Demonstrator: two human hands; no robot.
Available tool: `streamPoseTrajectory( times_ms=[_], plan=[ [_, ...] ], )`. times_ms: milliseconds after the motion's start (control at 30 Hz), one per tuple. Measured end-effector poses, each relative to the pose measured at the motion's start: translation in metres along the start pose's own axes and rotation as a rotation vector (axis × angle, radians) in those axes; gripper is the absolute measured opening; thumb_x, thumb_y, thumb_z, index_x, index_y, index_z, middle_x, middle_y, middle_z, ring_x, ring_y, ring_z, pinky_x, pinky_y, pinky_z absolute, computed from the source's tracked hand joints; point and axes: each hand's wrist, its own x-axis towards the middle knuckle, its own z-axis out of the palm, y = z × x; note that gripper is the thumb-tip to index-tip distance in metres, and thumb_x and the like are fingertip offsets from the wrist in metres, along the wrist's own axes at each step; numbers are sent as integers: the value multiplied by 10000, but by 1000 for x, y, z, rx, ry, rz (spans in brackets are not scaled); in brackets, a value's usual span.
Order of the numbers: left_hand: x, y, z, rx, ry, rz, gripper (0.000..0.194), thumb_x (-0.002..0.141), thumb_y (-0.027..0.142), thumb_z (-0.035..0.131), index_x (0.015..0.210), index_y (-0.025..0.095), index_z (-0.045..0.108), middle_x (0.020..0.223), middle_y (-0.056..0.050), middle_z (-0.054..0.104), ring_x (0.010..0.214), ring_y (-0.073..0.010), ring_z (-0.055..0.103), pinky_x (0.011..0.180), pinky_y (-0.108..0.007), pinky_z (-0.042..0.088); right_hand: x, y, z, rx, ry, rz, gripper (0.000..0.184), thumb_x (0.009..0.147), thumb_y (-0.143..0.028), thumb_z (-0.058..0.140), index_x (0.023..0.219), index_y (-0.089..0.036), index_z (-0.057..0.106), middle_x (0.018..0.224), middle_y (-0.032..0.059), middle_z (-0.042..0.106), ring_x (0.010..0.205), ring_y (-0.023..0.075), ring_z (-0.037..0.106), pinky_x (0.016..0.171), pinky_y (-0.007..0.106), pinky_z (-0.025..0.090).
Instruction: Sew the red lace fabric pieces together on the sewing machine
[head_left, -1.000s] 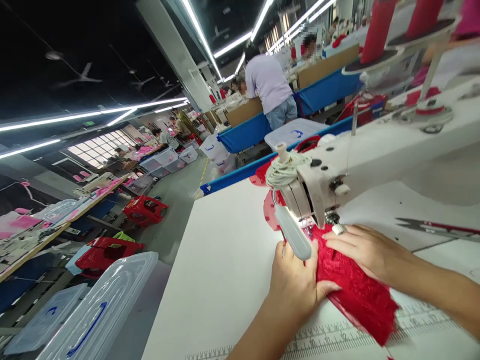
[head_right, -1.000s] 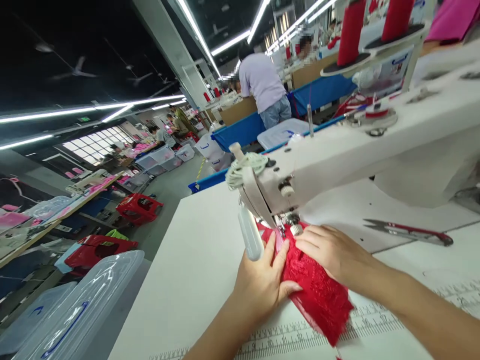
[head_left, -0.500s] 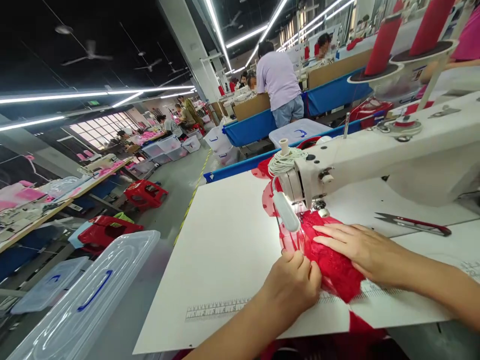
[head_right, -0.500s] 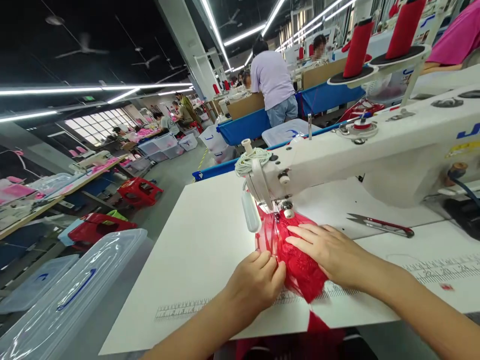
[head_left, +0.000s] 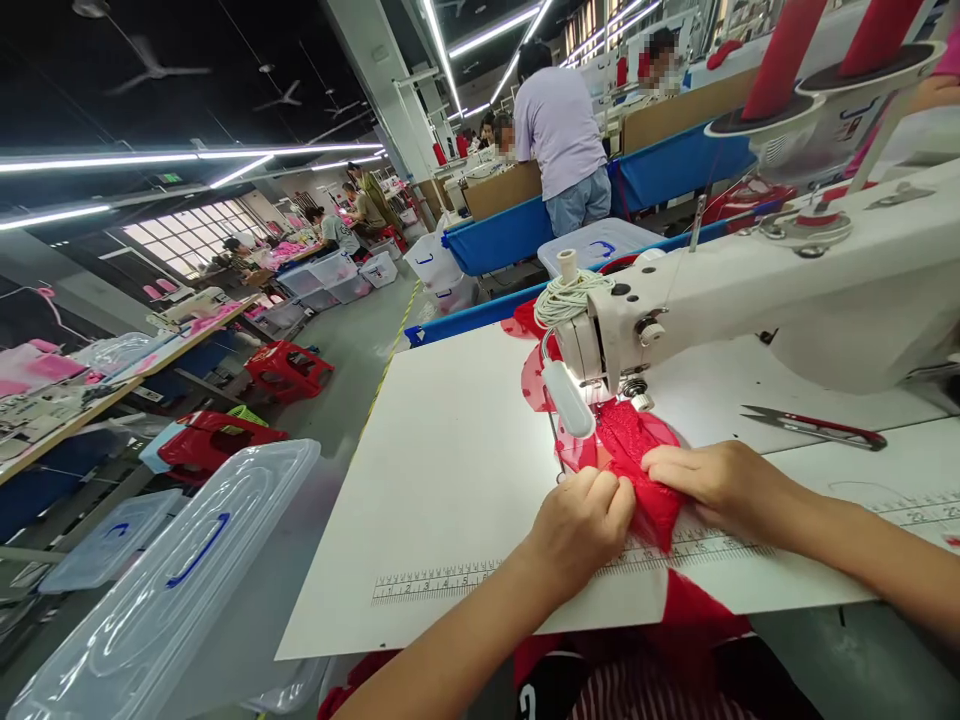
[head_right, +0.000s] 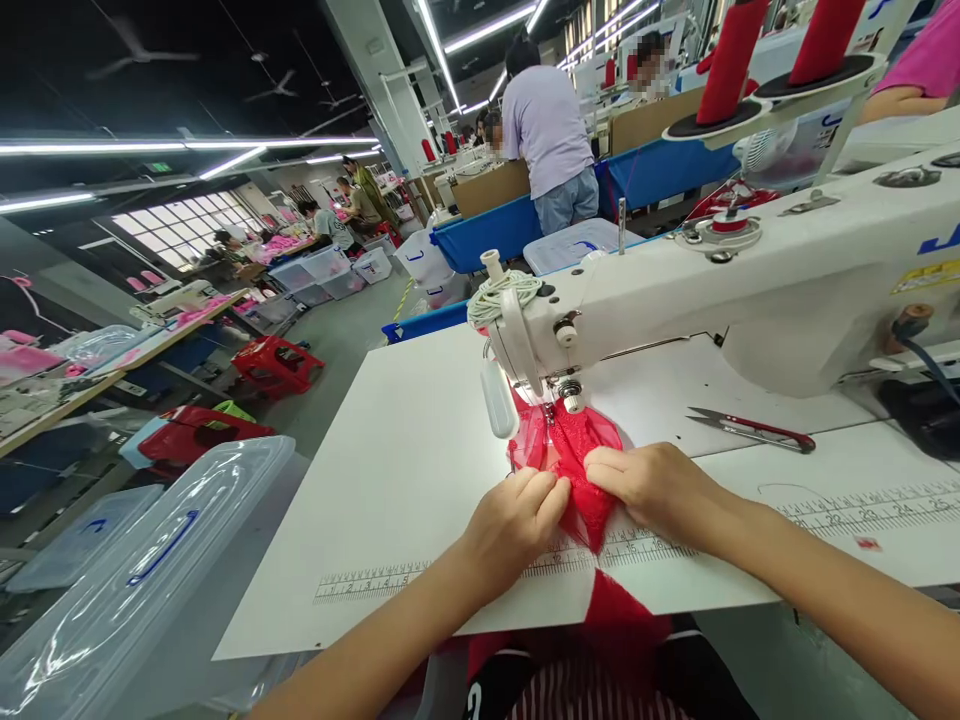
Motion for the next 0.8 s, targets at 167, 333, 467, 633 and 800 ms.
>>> streamPoseTrajectory(
  times_ms=[167,333,467,633,800],
  plan=[
    [4,3,-7,-127,-51,-138,274,1020,239,446,776,188,561,742,-18,542,644,-158,496,552,-288,405,23,12,-13,110,-111,-78,577,611,22,449,1112,-221,600,922,48,672,818,210,616,684,304,459],
    [5,7,-10,-154,-99,-135,224,990,239,487,797,195,593,743,-24,553,649,-183,485,558,-317,411,31,12,-1,35,-67,19,331,707,6,446,854,-248,600,869,20,647,640,177,523,535,312,305],
    [2,2,-4,-129,-141,-266,251,881,-9,446,831,177,607,768,-48,596,681,-191,529,571,-301,433,25,8,8,169,-9,45,181,816,-82,441,733,-243,450,727,-4,564,564,154,441,520,310,268],
    [15,-31,-6,-631,-278,-377,185,850,29,485,862,198,561,1023,-72,675,982,-210,644,798,-314,546,29,4,4,461,50,228,125,917,-239,480,805,-244,537,740,-7,628,627,157,552,572,279,401],
    [31,-61,-2,-1134,-493,-715,223,1024,277,339,832,215,433,635,15,552,527,-150,607,537,-268,504,34,7,8,588,253,583,230,726,-187,493,906,-251,621,622,-48,653,543,168,601,530,274,442]
  ],
)
